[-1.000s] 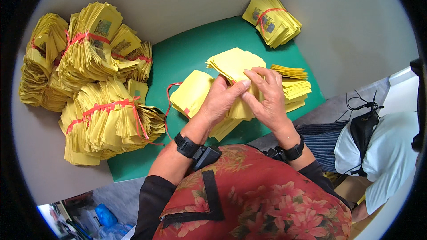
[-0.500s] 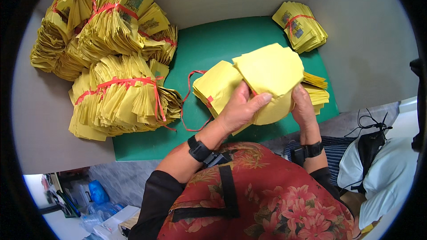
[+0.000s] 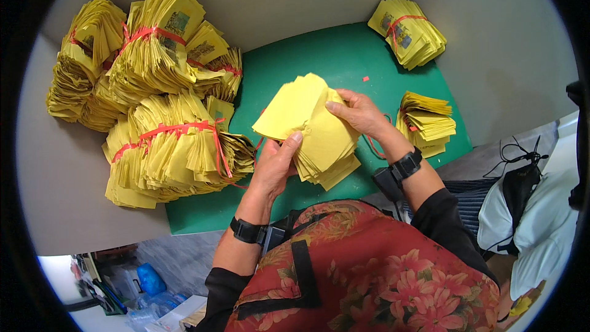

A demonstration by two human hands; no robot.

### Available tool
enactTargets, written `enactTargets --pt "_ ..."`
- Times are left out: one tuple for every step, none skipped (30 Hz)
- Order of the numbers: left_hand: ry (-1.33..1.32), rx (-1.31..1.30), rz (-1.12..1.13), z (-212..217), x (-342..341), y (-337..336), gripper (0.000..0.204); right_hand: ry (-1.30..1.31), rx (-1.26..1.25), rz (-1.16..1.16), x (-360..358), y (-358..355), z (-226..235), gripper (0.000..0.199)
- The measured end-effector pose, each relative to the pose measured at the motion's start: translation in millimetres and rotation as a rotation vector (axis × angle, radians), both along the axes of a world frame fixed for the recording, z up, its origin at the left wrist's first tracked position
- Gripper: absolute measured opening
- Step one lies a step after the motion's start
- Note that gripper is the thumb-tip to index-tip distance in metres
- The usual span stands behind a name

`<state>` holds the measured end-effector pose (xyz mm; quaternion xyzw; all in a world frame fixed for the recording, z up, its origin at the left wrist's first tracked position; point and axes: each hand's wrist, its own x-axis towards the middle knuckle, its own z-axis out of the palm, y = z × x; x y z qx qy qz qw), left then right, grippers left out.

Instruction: The person gathers stacks of yellow paper, aligns them, and ties them with red string. The person repeatedly picks up loose sheets, stacks them, and secures each bundle with a red string tie. Finished bundles are placed on the table.

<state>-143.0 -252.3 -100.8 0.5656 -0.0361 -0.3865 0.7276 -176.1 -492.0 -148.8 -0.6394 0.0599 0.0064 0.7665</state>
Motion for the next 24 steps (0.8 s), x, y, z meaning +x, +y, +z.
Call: enactTargets --pt "0.025 0.071 -0.022 -6 2 2 0.057 0.079 -0.118 -0.034 2 1 -13 0.048" --pt "-0.053 0.217 -0.043 -13 2 2 0.061 0.096 -0.213 -0.043 6 1 -26 0.050" --pt "-0.064 0.248 -0.055 -18 3 5 0.061 0.130 -0.316 -0.060 10 2 -39 0.053" --pt "-0.054 0.300 -0.067 -23 5 9 0.061 0.184 -0.459 -0.141 13 8 -51 0.061" --pt "-0.026 0.362 -0.081 -27 8 13 0.061 0.094 -0.432 -0.135 11 8 -60 0.062" --pt "0.001 0.418 -0.050 -31 10 16 0.053 0.090 -0.416 -0.142 9 11 -67 0.063" --pt "-0.027 0.494 -0.087 -32 13 19 0.050 0.084 -0.402 -0.151 8 14 -70 0.064" --pt "-0.050 0.572 -0.128 -32 17 23 0.049 0.109 -0.359 -0.138 6 14 -70 0.064" --pt "-0.041 0.663 -0.173 -30 20 25 0.049 0.087 -0.420 -0.173 5 18 -68 0.064" --pt "-0.170 0.729 -0.131 -25 20 27 0.053 0.065 -0.484 -0.215 5 20 -63 0.063" --pt "-0.582 0.867 -0.058 -18 18 30 0.048 0.083 -0.547 -0.262 4 20 -58 0.063" --pt "-0.901 1.047 -0.010 -13 16 26 0.045 0.086 -0.668 -0.249 2 20 -52 0.066" --pt "-1.018 1.021 0.112 -5 9 25 0.040 0.031 -0.594 -0.211 -3 18 -46 0.066" --pt "-1.199 0.952 0.152 3 9 21 0.037 0.084 -0.604 -0.224 -4 20 -42 0.066" --pt "-1.396 0.912 0.146 9 8 16 0.027 0.046 -0.611 -0.245 -5 21 -39 0.066" --pt "-1.529 0.810 0.112 11 10 7 0.025 0.074 -0.599 -0.252 -6 23 -37 0.066" --pt "-1.653 0.711 0.096 10 13 -2 0.027 0.070 -0.586 -0.260 -6 24 -37 0.067" --pt "-1.731 0.695 0.018 3 15 -13 0.033 0.052 -0.585 -0.274 -7 25 -38 0.060" --pt "-1.728 0.770 -0.077 -7 16 -22 0.040 0.049 -0.574 -0.282 -7 25 -41 0.060" --pt "-1.796 0.828 -0.161 -20 20 -33 0.046 0.046 -0.561 -0.288 -7 24 -44 0.060" --pt "-1.701 0.833 -0.227 -35 22 -40 0.048 0.009 -0.536 -0.302 -10 24 -48 0.060" --pt "-1.588 0.873 -0.306 -48 24 -44 0.049 0.127 -0.572 -0.270 -13 23 -52 0.058" --pt "-1.430 0.956 -0.418 -59 26 -45 0.051 0.106 -0.598 -0.298 -15 24 -56 0.057" --pt "-1.447 0.966 -0.415 -68 28 -45 0.053 0.098 -0.632 -0.328 -16 25 -58 0.056"
